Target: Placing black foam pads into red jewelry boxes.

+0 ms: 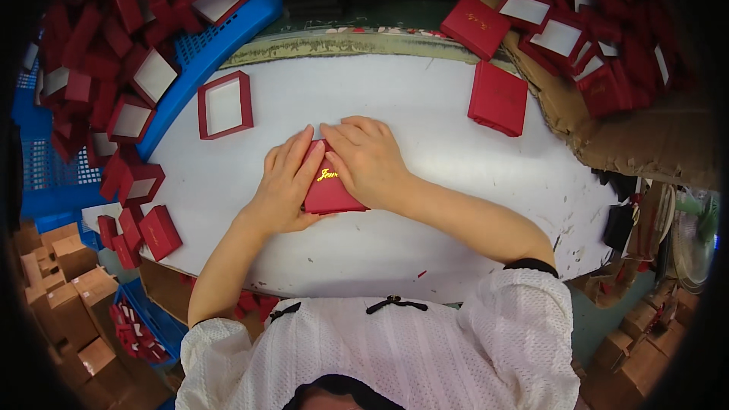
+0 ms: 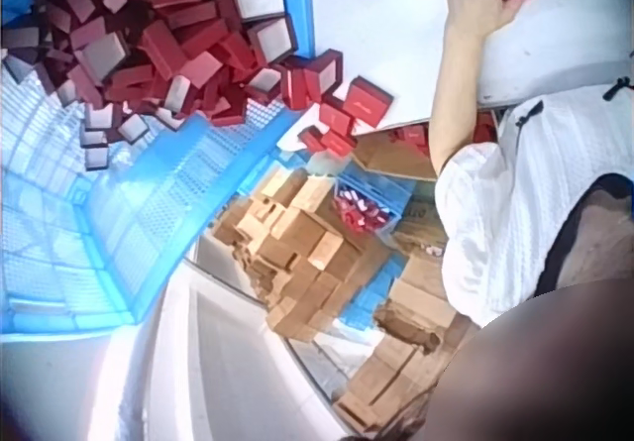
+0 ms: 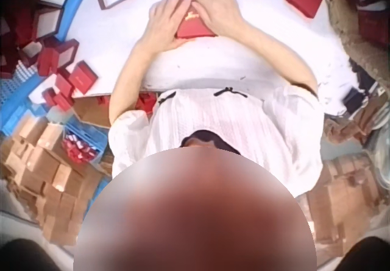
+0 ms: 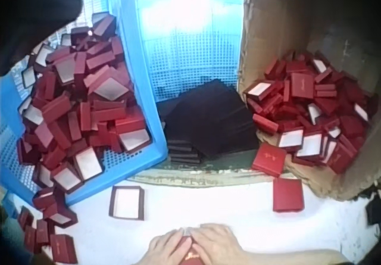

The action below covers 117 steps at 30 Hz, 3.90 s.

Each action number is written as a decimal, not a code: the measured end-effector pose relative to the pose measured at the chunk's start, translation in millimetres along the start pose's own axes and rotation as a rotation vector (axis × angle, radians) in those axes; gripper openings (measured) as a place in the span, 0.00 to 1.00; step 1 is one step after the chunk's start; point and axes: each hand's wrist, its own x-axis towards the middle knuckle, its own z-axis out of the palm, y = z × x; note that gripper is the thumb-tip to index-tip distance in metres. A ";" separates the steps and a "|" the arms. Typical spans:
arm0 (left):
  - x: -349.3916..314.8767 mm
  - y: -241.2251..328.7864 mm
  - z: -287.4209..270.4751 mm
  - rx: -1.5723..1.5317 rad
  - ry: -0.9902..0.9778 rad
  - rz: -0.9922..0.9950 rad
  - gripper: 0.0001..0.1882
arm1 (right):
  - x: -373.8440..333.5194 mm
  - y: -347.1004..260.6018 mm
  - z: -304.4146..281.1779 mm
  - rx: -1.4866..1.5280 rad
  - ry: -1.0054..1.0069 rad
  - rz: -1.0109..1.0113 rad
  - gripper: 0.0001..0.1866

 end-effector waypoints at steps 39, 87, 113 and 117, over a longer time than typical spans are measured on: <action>-11.7 -20.2 1.9 -0.096 0.244 -0.077 0.59 | 24.6 10.4 -20.1 0.247 -0.517 -0.473 0.18; -114.2 -49.1 -103.5 0.532 0.246 -0.425 0.48 | 5.2 29.0 -47.3 -0.232 -0.191 -0.224 0.22; -33.0 -11.7 15.0 -0.389 0.352 0.114 0.55 | 28.5 -10.2 -35.2 0.014 -0.455 -0.039 0.53; -27.4 -22.1 9.5 -0.174 0.072 0.077 0.58 | 9.1 -31.4 -26.6 -0.040 -0.517 -0.112 0.51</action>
